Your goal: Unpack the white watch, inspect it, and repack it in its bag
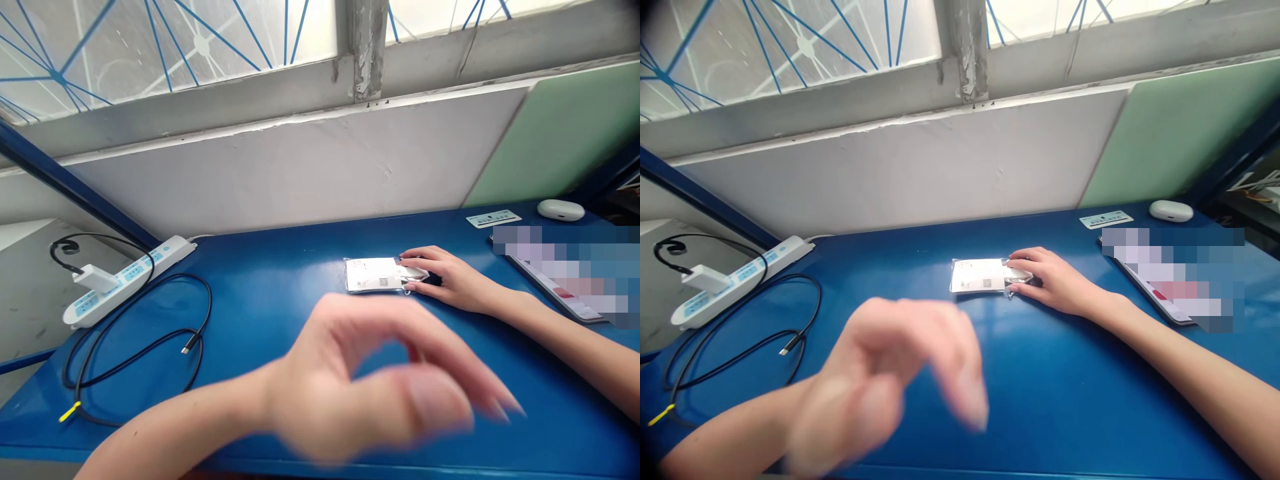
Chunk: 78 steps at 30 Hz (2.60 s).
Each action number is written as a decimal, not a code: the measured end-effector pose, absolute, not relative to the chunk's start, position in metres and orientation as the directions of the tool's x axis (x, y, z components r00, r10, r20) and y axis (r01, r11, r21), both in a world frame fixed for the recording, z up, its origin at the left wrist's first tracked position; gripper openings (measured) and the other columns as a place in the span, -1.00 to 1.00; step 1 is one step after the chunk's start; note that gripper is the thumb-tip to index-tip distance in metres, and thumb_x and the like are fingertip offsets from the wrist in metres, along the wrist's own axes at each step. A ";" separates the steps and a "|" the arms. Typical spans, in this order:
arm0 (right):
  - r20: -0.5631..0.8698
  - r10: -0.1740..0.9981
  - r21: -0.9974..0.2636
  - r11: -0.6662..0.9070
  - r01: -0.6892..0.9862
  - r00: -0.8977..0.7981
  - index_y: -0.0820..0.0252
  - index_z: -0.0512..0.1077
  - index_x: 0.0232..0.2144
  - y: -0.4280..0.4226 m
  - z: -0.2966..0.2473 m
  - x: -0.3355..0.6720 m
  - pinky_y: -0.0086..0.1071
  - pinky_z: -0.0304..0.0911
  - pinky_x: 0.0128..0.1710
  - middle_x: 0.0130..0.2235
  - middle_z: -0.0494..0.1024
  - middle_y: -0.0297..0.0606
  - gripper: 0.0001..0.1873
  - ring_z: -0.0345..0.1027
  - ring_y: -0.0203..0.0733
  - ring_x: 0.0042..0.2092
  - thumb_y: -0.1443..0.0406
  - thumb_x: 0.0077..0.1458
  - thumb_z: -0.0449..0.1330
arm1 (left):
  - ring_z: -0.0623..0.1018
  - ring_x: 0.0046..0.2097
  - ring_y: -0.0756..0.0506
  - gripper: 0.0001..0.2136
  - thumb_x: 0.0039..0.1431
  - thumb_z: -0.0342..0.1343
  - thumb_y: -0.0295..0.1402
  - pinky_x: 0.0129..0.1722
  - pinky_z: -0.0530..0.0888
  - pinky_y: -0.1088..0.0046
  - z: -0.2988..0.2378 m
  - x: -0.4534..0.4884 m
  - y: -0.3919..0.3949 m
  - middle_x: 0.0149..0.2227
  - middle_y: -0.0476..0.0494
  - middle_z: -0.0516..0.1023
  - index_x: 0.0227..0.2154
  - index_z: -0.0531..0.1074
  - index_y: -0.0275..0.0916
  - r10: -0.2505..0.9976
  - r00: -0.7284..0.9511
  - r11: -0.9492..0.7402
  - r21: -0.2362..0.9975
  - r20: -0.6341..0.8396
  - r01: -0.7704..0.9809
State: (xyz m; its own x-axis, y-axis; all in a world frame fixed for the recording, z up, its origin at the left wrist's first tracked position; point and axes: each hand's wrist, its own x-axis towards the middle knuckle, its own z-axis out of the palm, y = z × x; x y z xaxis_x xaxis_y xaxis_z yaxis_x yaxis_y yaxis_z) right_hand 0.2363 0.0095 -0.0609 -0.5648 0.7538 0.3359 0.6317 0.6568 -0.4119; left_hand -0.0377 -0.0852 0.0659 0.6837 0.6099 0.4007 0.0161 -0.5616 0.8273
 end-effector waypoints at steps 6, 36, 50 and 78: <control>0.346 0.752 -0.403 0.659 0.635 -0.561 0.11 0.48 0.07 0.007 -0.059 0.235 0.06 0.36 0.09 0.16 0.45 0.02 -0.57 0.36 0.17 0.15 0.07 0.22 0.17 | 0.44 0.18 -0.25 -0.66 0.27 0.15 -0.25 0.19 0.41 0.15 -0.012 -0.035 -0.002 0.10 -0.29 0.50 0.05 0.45 -0.26 0.715 0.597 -0.688 0.518 0.364 0.508; 0.346 0.761 -0.392 0.649 0.652 -0.549 0.09 0.45 0.02 0.008 -0.062 0.232 -0.03 0.39 0.05 0.14 0.46 -0.03 -0.67 0.39 0.10 0.12 0.13 0.28 0.11 | 0.29 0.31 -0.35 -0.36 0.17 0.19 0.06 0.28 0.25 0.05 -0.043 -0.057 0.022 0.24 -0.36 0.39 0.15 0.36 -0.31 0.736 0.643 -0.674 0.311 0.211 0.670; 0.548 0.799 -0.344 0.485 0.804 -0.247 0.15 0.36 -0.01 0.025 -0.058 0.254 -0.05 0.36 -0.10 -0.09 0.53 -0.01 -0.67 0.45 0.10 -0.07 0.20 0.38 -0.12 | 0.29 0.32 -0.35 -0.39 0.15 0.20 0.01 0.29 0.27 0.07 -0.042 -0.056 0.021 0.24 -0.33 0.40 0.14 0.39 -0.32 0.765 0.614 -0.641 0.315 0.195 0.700; 0.746 0.607 -0.441 0.758 0.481 -0.273 0.06 0.57 -0.25 -0.016 -0.015 0.198 -0.21 0.46 -0.30 -0.27 0.62 -0.16 -0.87 0.51 -0.08 -0.29 0.21 0.19 0.24 | 0.43 0.21 -0.28 -0.75 0.33 0.06 -0.30 0.27 0.26 0.05 -0.006 -0.028 -0.014 0.00 -0.23 0.59 -0.01 0.47 -0.26 0.543 0.594 -0.821 0.230 0.593 0.522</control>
